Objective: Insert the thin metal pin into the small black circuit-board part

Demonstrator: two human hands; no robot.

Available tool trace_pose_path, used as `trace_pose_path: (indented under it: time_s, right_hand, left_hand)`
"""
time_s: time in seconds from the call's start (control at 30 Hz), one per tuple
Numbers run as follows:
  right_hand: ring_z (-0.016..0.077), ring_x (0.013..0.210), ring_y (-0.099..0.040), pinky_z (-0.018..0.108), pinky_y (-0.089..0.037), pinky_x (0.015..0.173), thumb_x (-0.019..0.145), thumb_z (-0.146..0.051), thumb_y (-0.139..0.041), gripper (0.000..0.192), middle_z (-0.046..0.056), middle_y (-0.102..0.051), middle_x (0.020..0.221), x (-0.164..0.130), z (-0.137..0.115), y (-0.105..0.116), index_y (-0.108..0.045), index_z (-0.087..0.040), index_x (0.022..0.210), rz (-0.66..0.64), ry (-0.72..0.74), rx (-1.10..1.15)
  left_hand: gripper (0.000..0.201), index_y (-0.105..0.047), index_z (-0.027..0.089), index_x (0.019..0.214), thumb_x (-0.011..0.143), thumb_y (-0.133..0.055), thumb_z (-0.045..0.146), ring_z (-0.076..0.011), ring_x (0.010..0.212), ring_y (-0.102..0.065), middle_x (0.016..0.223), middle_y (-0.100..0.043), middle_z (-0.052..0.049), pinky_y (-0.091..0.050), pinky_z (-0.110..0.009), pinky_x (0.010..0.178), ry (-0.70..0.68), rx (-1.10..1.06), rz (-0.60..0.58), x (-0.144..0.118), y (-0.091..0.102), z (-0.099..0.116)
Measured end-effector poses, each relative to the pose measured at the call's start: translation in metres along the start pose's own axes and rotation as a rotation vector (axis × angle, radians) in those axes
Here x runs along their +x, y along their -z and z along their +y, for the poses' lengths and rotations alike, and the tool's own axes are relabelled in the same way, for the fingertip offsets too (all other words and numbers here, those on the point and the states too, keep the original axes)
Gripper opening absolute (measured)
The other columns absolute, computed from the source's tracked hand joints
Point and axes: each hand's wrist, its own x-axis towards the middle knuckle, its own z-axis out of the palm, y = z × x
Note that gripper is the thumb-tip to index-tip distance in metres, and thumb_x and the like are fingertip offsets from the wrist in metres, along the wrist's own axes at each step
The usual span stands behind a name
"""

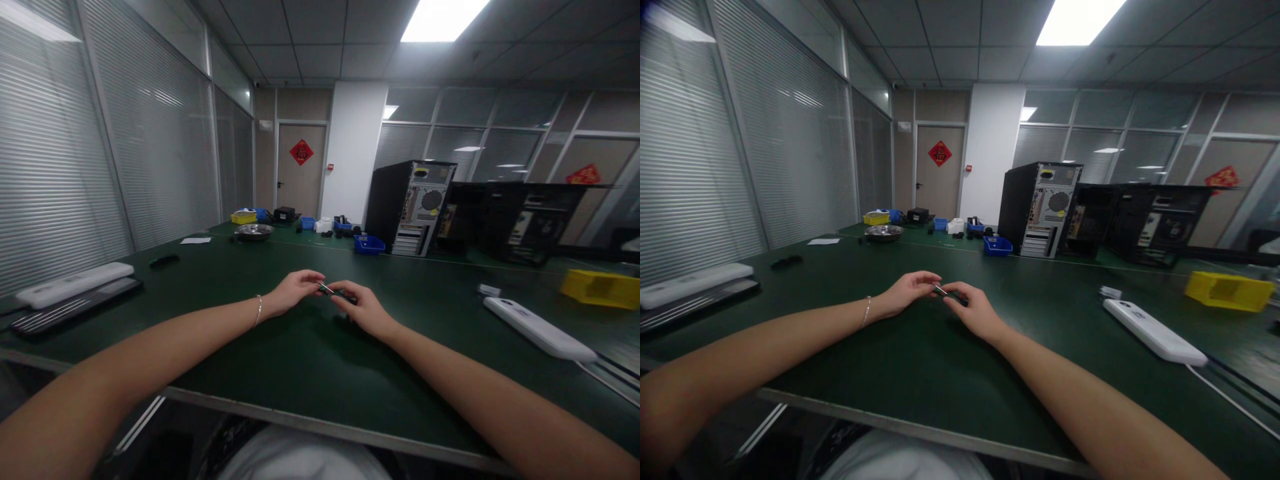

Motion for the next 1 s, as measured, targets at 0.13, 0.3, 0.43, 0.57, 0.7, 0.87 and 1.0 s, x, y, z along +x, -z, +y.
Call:
trace_pose_path:
  time_s: [0.13, 0.3, 0.43, 0.57, 0.7, 0.87, 1.0]
  right_hand:
    - [0.0144, 0.063, -0.059, 0.024, -0.048, 0.052, 0.085, -0.033, -0.056, 0.030, 0.004, -0.065, 0.083, 0.000, 0.000, 0.001, -0.061, -0.019, 0.110, -0.023, -0.041, 0.065]
    - [0.0152, 0.067, -0.061, 0.022, -0.046, 0.048, 0.084, -0.035, -0.056, 0.031, 0.004, -0.065, 0.084, 0.000, 0.002, 0.002, -0.061, -0.019, 0.110, -0.014, -0.045, 0.112]
    - [0.0123, 0.057, -0.057, 0.019, -0.042, 0.040, 0.083, -0.038, -0.057, 0.033, 0.003, -0.065, 0.079, 0.000, 0.004, 0.002, -0.061, -0.019, 0.110, 0.003, -0.091, 0.117]
    - [0.0125, 0.057, -0.057, 0.018, -0.041, 0.039, 0.083, -0.039, -0.057, 0.034, 0.004, -0.065, 0.080, 0.001, 0.004, 0.000, -0.060, -0.019, 0.110, -0.025, -0.089, 0.149]
    - [0.0137, 0.061, -0.059, 0.019, -0.042, 0.040, 0.084, -0.037, -0.056, 0.033, 0.005, -0.065, 0.085, 0.000, -0.002, -0.001, -0.059, -0.019, 0.112, -0.053, -0.073, 0.157]
    - [0.0124, 0.059, -0.058, 0.022, -0.044, 0.047, 0.085, -0.032, -0.055, 0.030, 0.005, -0.067, 0.088, 0.001, -0.002, -0.001, -0.061, -0.019, 0.111, 0.034, -0.016, 0.099]
    - [0.0174, 0.075, -0.062, 0.029, -0.049, 0.063, 0.085, -0.029, -0.056, 0.030, 0.007, -0.066, 0.103, 0.003, 0.006, 0.001, -0.062, -0.020, 0.112, 0.089, 0.028, 0.031]
  left_hand:
    - [0.010, -0.064, 0.008, 0.085, 0.082, -0.060, 0.017, -0.0161, 0.085, -0.064, 0.093, -0.065, -0.009, -0.049, -0.037, 0.090, 0.105, -0.069, 0.071, 0.000, 0.000, 0.005]
    - [0.020, -0.062, 0.010, 0.095, 0.076, -0.063, 0.003, -0.0180, 0.091, -0.065, 0.102, -0.063, -0.011, -0.049, -0.038, 0.092, 0.176, -0.214, 0.058, 0.000, 0.006, 0.006]
    - [0.039, -0.059, 0.012, 0.107, 0.070, -0.068, 0.002, -0.0179, 0.094, -0.064, 0.112, -0.061, -0.012, -0.045, -0.038, 0.097, 0.211, -0.262, -0.050, -0.002, 0.008, 0.004]
    - [0.040, -0.060, 0.013, 0.104, 0.067, -0.071, 0.005, -0.0196, 0.098, -0.062, 0.106, -0.063, -0.010, -0.044, -0.040, 0.096, 0.151, -0.183, -0.156, -0.005, 0.002, 0.002]
    - [0.036, -0.060, 0.014, 0.098, 0.065, -0.073, 0.009, -0.0217, 0.101, -0.060, 0.102, -0.064, -0.009, -0.046, -0.040, 0.090, 0.036, -0.015, -0.165, -0.006, -0.002, 0.001]
    - [0.029, -0.061, 0.011, 0.093, 0.067, -0.073, 0.012, -0.0215, 0.100, -0.060, 0.102, -0.065, -0.010, -0.044, -0.039, 0.092, -0.051, 0.083, -0.108, -0.003, 0.000, 0.003]
    - [0.028, -0.060, 0.011, 0.089, 0.064, -0.075, 0.014, -0.0202, 0.095, -0.062, 0.097, -0.067, -0.009, -0.045, -0.040, 0.091, -0.083, 0.061, -0.022, -0.001, 0.003, 0.003]
